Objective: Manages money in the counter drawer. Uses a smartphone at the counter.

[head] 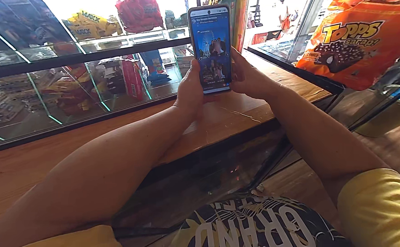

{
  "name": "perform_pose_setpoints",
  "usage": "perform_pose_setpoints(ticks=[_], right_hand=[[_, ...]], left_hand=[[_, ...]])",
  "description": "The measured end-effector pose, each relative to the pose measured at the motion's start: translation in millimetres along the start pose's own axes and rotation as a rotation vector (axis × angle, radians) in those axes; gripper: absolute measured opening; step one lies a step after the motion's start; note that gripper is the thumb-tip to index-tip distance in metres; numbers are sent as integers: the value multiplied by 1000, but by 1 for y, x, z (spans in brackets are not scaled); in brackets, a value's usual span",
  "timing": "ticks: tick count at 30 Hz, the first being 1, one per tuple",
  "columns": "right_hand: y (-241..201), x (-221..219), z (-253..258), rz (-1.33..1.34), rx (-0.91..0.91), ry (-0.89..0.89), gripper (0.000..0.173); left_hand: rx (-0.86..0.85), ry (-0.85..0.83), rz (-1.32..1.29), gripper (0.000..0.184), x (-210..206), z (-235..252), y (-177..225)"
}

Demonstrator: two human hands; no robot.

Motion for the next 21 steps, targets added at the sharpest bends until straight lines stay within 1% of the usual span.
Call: perform_pose_setpoints(ticks=[9, 14, 17, 21], right_hand=[[-1, -2, 2, -12, 49, -12, 101], [1, -1, 2, -21, 37, 41, 96], [0, -1, 2, -12, 23, 46, 97], [-2, -1, 2, -4, 53, 17, 98]], left_hand=[[12, 10, -11, 60, 1, 1, -1], [9, 11, -23, 60, 1, 1, -1], [10, 15, -20, 60, 1, 1, -1], [12, 7, -19, 60, 0, 1, -1]])
Point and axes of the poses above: each hand's wrist, its own z-axis towards the middle knuckle, its own x-axis out of the back of the hand, y = z × x, the point moved 7 cm from there along z, towards the middle knuckle, and after that the axes turned 11 degrees about -y, right-handed, at the moved point
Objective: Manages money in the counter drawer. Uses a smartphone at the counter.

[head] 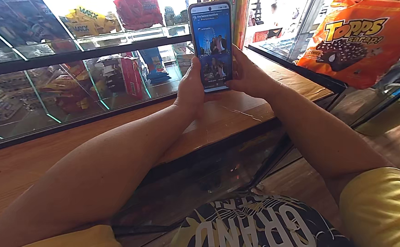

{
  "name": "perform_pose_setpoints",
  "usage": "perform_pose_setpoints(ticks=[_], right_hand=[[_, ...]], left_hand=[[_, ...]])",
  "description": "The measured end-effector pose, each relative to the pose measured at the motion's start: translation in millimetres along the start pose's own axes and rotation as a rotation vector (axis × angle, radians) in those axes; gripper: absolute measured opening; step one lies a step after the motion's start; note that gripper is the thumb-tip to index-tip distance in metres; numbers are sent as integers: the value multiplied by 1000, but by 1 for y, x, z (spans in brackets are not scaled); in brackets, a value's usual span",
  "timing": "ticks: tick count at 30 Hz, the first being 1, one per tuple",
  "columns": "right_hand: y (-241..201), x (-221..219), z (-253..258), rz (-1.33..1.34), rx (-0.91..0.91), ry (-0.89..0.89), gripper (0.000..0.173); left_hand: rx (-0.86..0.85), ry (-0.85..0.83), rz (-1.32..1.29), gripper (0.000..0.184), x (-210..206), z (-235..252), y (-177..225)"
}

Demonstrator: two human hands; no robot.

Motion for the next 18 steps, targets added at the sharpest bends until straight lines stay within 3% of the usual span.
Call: perform_pose_setpoints(ticks=[18], right_hand=[[0, 0, 0, 11, -16, 2, 100]], left_hand=[[-9, -12, -1, 59, 0, -1, 1]])
Point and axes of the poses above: each hand's wrist, its own z-axis towards the middle knuckle, its own x-axis out of the back of the hand, y = z × x, the point moved 7 cm from there along z, towards the middle knuckle, and after that the axes turned 11 degrees about -y, right-handed, at the moved point
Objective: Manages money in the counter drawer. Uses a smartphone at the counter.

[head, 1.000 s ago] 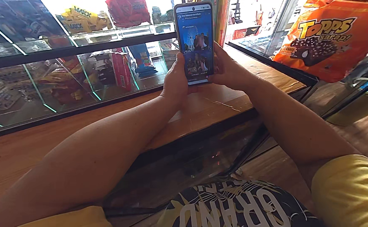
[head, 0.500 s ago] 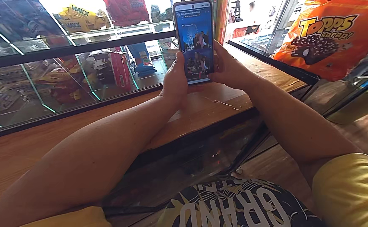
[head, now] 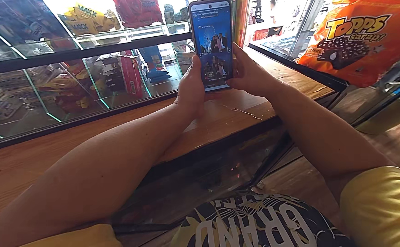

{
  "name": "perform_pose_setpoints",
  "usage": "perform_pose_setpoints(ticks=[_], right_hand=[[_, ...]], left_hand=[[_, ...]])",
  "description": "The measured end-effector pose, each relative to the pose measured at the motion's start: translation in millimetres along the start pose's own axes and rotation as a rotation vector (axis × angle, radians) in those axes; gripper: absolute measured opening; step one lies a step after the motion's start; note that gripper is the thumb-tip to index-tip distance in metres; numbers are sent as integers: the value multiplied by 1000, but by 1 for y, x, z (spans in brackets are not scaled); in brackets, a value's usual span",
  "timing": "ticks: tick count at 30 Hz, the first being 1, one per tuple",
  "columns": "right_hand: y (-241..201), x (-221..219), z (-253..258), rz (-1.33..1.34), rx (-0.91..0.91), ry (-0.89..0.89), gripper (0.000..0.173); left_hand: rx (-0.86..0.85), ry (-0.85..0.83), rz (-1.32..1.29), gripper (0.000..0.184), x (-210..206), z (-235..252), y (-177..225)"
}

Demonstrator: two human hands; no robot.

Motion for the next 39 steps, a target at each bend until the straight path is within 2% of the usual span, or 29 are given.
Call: perform_pose_setpoints(ticks=[39], right_hand=[[-1, 0, -1, 10, -14, 18, 98]], left_hand=[[9, 13, -1, 59, 0, -1, 0]])
Point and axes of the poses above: each hand's wrist, its own z-axis towards the middle knuckle, its own x-axis out of the back of the hand, y = z × x, the point moved 7 cm from there along z, towards the middle knuckle, and after that the axes turned 11 degrees about -y, right-handed, at the moved point
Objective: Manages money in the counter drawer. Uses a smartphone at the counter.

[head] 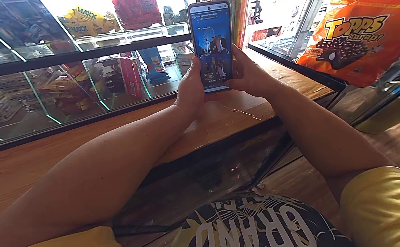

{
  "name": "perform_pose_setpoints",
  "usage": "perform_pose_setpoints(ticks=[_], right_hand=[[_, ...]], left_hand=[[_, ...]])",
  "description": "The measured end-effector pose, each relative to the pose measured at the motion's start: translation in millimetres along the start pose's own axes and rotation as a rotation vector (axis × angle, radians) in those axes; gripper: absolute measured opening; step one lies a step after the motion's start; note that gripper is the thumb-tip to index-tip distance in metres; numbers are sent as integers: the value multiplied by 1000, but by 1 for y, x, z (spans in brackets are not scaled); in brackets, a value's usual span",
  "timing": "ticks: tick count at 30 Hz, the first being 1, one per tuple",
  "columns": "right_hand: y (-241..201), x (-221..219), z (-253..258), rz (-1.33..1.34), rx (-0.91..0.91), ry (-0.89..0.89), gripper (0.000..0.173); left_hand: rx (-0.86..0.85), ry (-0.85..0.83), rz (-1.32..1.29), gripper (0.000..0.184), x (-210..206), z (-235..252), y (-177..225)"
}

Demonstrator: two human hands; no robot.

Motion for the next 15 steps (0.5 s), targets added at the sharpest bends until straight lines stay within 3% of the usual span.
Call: perform_pose_setpoints(ticks=[15], right_hand=[[2, 1, 1, -12, 10, -16, 98]], left_hand=[[-11, -16, 7, 60, -1, -1, 0]])
Point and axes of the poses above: each hand's wrist, its own z-axis towards the middle knuckle, its own x-axis out of the back of the hand, y = z × x, the point moved 7 cm from there along z, towards the middle knuckle, and after that the axes turned 11 degrees about -y, right-handed, at the moved point
